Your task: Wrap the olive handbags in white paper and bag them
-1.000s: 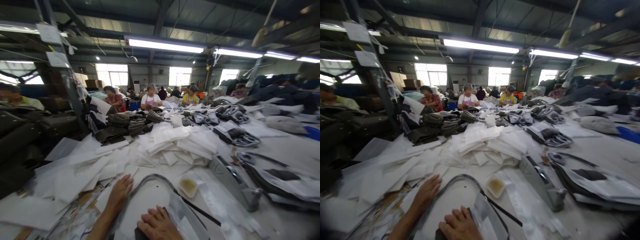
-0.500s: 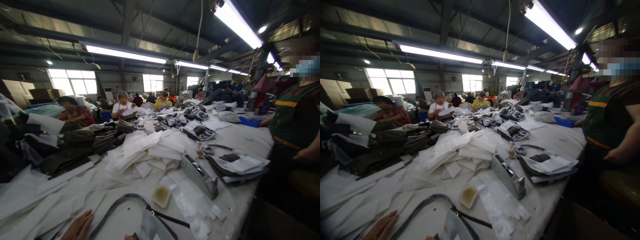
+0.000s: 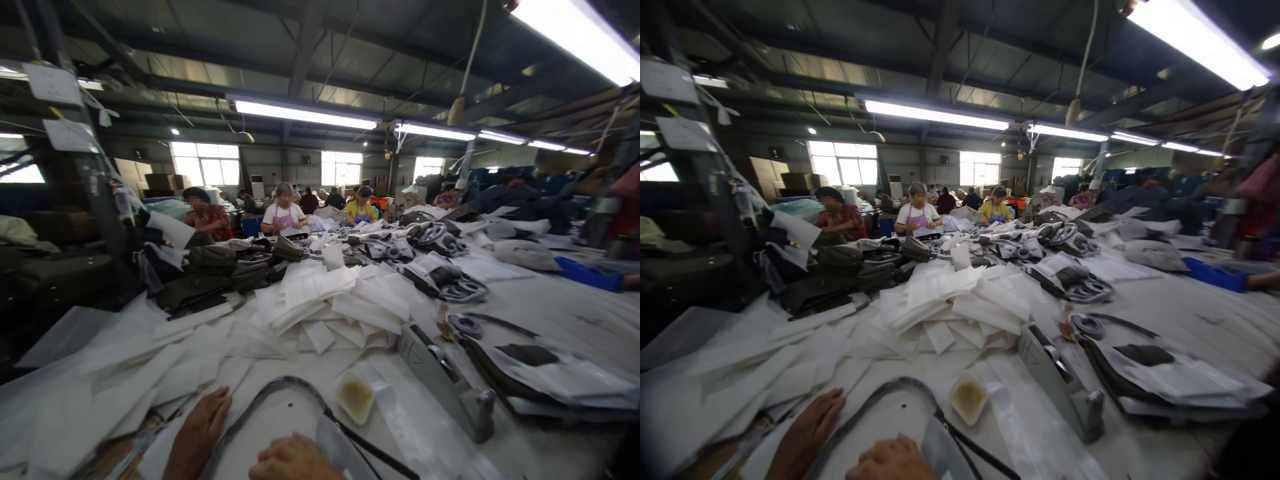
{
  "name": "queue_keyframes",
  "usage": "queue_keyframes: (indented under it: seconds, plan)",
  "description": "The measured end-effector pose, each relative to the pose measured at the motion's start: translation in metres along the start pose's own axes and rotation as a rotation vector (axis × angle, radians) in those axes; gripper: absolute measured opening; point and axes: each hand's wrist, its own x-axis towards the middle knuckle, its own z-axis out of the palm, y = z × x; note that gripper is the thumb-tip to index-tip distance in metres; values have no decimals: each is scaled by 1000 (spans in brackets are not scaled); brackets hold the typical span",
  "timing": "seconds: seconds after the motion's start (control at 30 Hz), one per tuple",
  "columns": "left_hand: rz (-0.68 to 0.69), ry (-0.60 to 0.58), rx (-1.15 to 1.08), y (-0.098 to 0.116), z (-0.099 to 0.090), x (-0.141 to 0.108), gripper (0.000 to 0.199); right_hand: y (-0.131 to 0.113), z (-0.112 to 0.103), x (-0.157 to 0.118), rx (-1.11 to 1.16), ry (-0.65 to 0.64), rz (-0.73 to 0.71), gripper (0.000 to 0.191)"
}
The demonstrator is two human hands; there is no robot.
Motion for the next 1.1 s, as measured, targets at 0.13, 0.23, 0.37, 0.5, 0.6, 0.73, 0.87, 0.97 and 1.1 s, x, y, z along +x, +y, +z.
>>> queue_keyframes:
  seconds: [0.13, 0.23, 0.37, 0.5, 0.6, 0.73, 0.87, 0.97, 1.1]
  plan:
    - [-181, -62, -45, 17, -8, 2, 31, 13, -70, 16, 236, -184, 247, 60]
    - [-237, -83, -54, 26, -10, 4, 30, 38, -74, 40, 202, -314, 395, 56]
    - [-236, -113, -55, 31, -10, 4, 24, 75, -44, 67, 105, -326, 434, 59]
    - [-256, -138, -64, 35, -12, 4, 20, 94, -38, 78, 71, -333, 460, 52]
    - [-257, -147, -71, 37, -13, 4, 19, 98, -43, 82, 18, -325, 470, 38]
    - [-241, -129, -80, 36, -11, 2, 18, 95, -41, 82, -70, -320, 481, 37]
    - [-210, -89, -85, 33, -7, 0, 17, 95, -30, 76, -106, -365, 498, 58]
    - [-199, -70, -77, 31, -5, -1, 16, 99, -27, 76, -108, -412, 520, 71]
    - [-186, -76, -78, 31, -4, 0, 16, 101, -29, 85, -131, -326, 511, 51]
